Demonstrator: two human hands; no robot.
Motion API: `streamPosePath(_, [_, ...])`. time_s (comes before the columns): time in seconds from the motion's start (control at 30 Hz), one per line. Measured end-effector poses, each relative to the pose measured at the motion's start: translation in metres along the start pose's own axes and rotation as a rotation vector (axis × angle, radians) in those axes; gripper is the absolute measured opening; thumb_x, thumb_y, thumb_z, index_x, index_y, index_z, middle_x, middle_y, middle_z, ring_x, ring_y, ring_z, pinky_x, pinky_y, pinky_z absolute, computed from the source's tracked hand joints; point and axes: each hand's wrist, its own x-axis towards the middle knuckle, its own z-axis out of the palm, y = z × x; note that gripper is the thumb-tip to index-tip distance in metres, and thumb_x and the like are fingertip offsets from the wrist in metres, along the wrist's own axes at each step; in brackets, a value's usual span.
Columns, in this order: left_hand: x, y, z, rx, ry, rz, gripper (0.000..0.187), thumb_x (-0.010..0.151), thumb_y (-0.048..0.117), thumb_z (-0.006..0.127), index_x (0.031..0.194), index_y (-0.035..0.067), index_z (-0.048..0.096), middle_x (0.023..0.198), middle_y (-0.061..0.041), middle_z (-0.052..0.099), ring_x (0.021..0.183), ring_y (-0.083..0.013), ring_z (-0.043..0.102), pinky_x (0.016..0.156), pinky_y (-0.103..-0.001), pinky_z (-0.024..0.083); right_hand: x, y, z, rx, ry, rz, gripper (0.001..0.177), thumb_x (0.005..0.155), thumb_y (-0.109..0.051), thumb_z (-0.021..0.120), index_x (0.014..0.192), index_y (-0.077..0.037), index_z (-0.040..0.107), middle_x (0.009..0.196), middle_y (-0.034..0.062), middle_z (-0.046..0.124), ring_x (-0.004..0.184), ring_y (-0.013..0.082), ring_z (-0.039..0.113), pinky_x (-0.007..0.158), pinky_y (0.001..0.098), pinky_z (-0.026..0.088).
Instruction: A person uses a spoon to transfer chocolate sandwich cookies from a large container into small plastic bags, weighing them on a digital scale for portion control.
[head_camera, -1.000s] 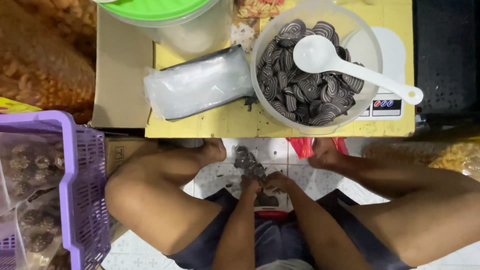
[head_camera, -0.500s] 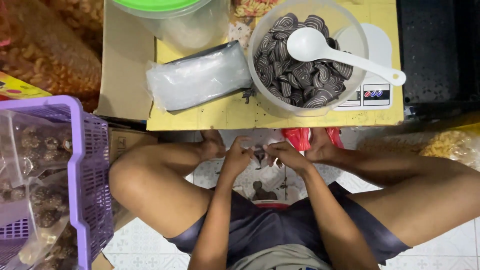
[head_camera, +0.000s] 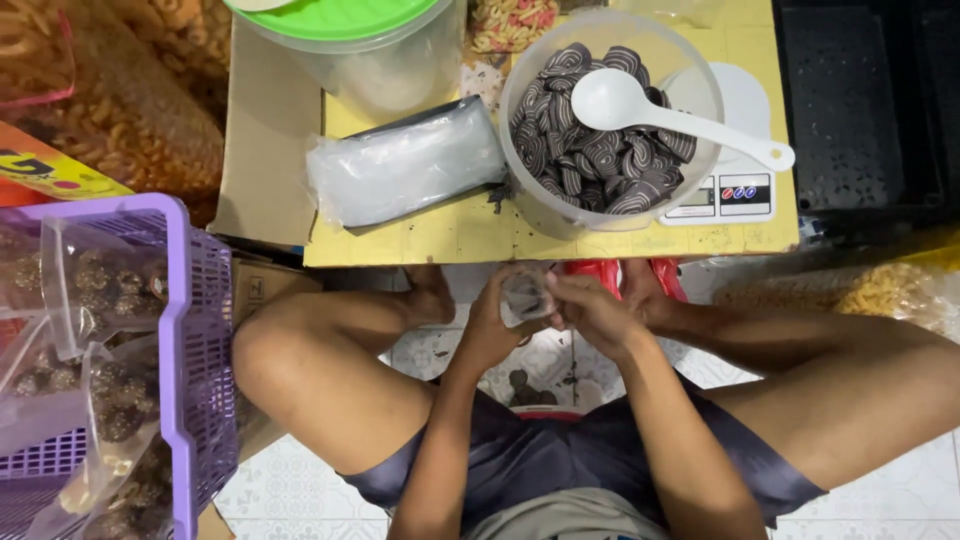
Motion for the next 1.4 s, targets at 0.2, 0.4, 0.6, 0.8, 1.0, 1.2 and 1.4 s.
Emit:
streamPosePath(0.2, [-0.005,0.019,0.003,0.086,-0.016,0.008,0.076,0.084,0.01,0.081,0.147,-0.001,0.04,0.141,-0.029,0.052,0.138,-0.0465,0.045,0.115,-0.06,0.035,-0.015,-0.024,0.008,0.111,-0.082,-0.044,0.039,0.104,-0.029,0.062,0.076,-0.002,0.063,0.055,0.0075,0.05,0.047,0.0141,0.051,0.043,0.0237,0.036])
streamPosePath(0.4, [-0.01,0.021,0.003,0.055,0.074,-0.019,0.072,0.081,0.007,0.081,0.143,0.001,0.045,0.135,-0.029,0.055,0.135,-0.0486,0.046,0.113,-0.06,0.038,-0.015,-0.02,0.012,0.082,-0.088,-0.048,0.04,0.105,-0.034,0.061,0.079,-0.004,0.066,0.056,0.0064,0.051,0.047,0.015,0.052,0.044,0.0238,0.034])
streamPosePath(0.6, [-0.015,0.039,0.002,0.024,0.102,-0.049,0.066,0.085,0.008,0.078,0.143,0.001,0.047,0.134,-0.027,0.057,0.133,-0.0459,0.05,0.112,-0.057,0.04,-0.013,-0.02,0.01,0.042,-0.072,-0.08,0.044,0.105,-0.037,0.062,0.08,-0.001,0.067,0.054,0.0073,0.049,0.047,0.0147,0.049,0.043,0.0228,0.033])
streamPosePath(0.8, [-0.019,0.051,-0.007,-0.067,0.134,0.015,0.066,0.085,0.016,0.08,0.143,0.006,0.049,0.134,-0.022,0.057,0.133,-0.045,0.051,0.113,-0.058,0.039,-0.027,-0.029,0.014,0.1,-0.06,-0.171,0.048,0.106,-0.038,0.058,0.081,0.002,0.067,0.053,0.01,0.046,0.049,0.0177,0.051,0.046,0.0249,0.035])
streamPosePath(1.0, [-0.021,0.046,-0.024,-0.083,0.181,0.022,0.074,0.082,0.025,0.084,0.144,0.01,0.047,0.135,-0.019,0.057,0.131,-0.0434,0.053,0.109,-0.061,0.042,-0.04,-0.056,0.019,-0.186,-0.14,-0.434,0.046,0.089,-0.03,0.077,0.122,-0.005,0.058,0.086,0.0134,0.066,0.06,0.0167,0.062,0.047,0.02,0.038])
streamPosePath(1.2, [-0.009,0.073,-0.045,0.11,0.094,0.118,0.079,0.077,0.03,0.088,0.143,0.011,0.049,0.134,-0.019,0.058,0.133,-0.0416,0.052,0.111,-0.056,0.041,-0.06,-0.081,0.053,-0.381,0.052,-0.582,0.056,0.08,-0.004,0.086,0.13,-0.005,0.062,0.087,0.0087,0.069,0.073,0.0122,0.064,0.068,0.0253,0.057])
streamPosePath(1.4, [-0.003,0.138,-0.065,0.198,-0.165,0.033,0.085,0.072,0.026,0.087,0.145,0.005,0.047,0.139,-0.029,0.058,0.134,-0.0489,0.049,0.113,-0.062,0.038,-0.078,-0.117,0.076,-0.577,0.281,-0.878,0.014,0.083,-0.021,0.087,0.09,-0.009,0.082,0.078,0.0063,0.069,0.064,0.0113,0.058,0.064,0.0237,0.049])
